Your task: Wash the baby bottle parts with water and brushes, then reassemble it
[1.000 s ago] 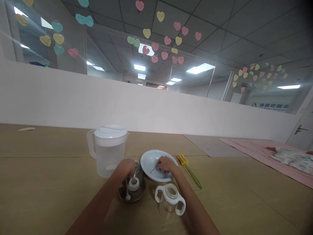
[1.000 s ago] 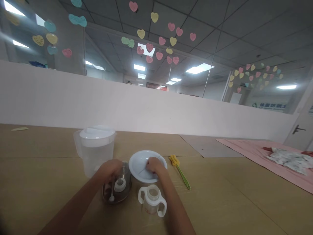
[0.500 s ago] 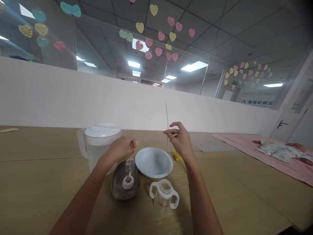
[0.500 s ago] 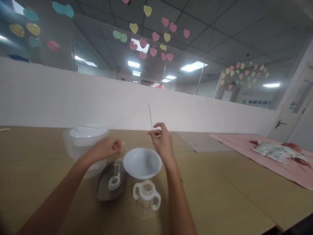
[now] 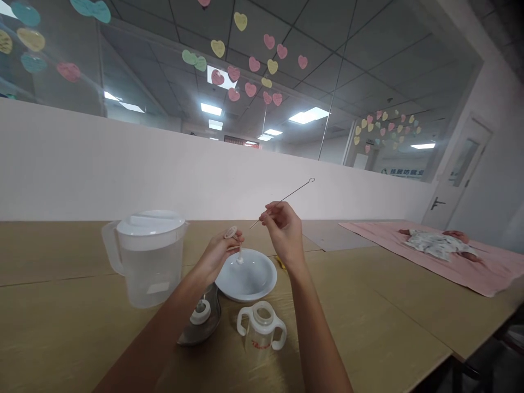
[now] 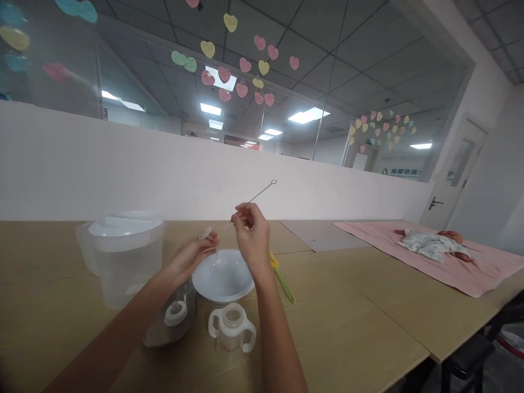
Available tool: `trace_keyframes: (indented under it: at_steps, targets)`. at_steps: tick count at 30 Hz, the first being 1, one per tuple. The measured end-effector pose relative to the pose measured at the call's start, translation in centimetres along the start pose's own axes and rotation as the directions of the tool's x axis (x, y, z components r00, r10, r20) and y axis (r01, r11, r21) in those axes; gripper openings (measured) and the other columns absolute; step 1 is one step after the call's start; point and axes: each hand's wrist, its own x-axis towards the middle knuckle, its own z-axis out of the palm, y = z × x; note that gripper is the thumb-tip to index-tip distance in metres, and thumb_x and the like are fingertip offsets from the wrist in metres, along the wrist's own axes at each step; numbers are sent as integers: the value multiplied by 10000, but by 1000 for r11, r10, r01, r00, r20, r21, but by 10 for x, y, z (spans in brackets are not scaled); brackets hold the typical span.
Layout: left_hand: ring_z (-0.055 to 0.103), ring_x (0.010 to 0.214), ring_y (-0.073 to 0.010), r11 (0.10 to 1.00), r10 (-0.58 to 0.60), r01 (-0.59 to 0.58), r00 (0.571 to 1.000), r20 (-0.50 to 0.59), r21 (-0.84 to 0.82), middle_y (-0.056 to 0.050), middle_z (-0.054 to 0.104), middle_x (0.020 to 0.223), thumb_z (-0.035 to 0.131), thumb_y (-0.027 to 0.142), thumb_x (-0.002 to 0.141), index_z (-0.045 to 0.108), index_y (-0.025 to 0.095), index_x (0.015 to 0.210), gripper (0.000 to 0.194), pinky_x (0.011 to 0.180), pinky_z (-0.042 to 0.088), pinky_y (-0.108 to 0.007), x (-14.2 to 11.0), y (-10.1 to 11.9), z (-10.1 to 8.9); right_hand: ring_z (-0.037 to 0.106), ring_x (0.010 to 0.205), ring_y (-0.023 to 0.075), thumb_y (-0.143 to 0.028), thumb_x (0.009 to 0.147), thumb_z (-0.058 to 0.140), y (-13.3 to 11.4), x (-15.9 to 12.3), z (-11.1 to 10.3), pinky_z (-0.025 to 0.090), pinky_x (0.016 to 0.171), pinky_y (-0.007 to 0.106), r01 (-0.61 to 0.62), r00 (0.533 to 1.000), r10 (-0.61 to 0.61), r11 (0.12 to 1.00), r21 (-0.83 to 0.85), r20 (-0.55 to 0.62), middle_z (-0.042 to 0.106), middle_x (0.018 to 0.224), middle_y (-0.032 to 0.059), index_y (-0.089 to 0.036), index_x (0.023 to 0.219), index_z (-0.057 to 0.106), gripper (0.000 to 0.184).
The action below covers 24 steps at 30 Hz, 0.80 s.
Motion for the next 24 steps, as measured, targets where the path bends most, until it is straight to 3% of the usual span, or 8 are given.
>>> trace_keyframes:
  at_steps: [5,10,16,24]
  targets:
    - [522,751,-154,993,73,-72,997,-7,95,-22,566,727,558,270,672,586,138,691,136,772,393,-293,-1,0,6,568,732,116,-244,747,550,-11,-4,2,485,656,250,24,1000,-25,999,42,14,570,782,9,-187,853,542,121]
    - [538,881,-193,974,145,-139,989,-22,178,-38,635,849,575,282,693,652,148,837,212,821,369,-305,-8,7,14,566,718,116,-240,740,546,-5,-3,3,478,670,254,-4,998,5,1000,-19,58,573,775,9,-182,818,546,97]
    - [531,948,-215,939,202,-209,978,54,272,-74,647,970,548,316,748,651,136,992,320,850,365,-325,-10,9,15,564,711,119,-219,744,513,-4,-4,1,458,666,246,23,996,-12,992,-126,83,579,752,4,-181,786,544,65]
    - [545,962,-228,888,302,-302,952,56,347,-74,658,982,540,385,770,643,133,994,352,838,388,-308,-9,10,12,548,676,109,-170,746,468,-15,-5,-11,433,631,224,12,976,34,977,-211,214,568,717,-8,-184,758,533,67]
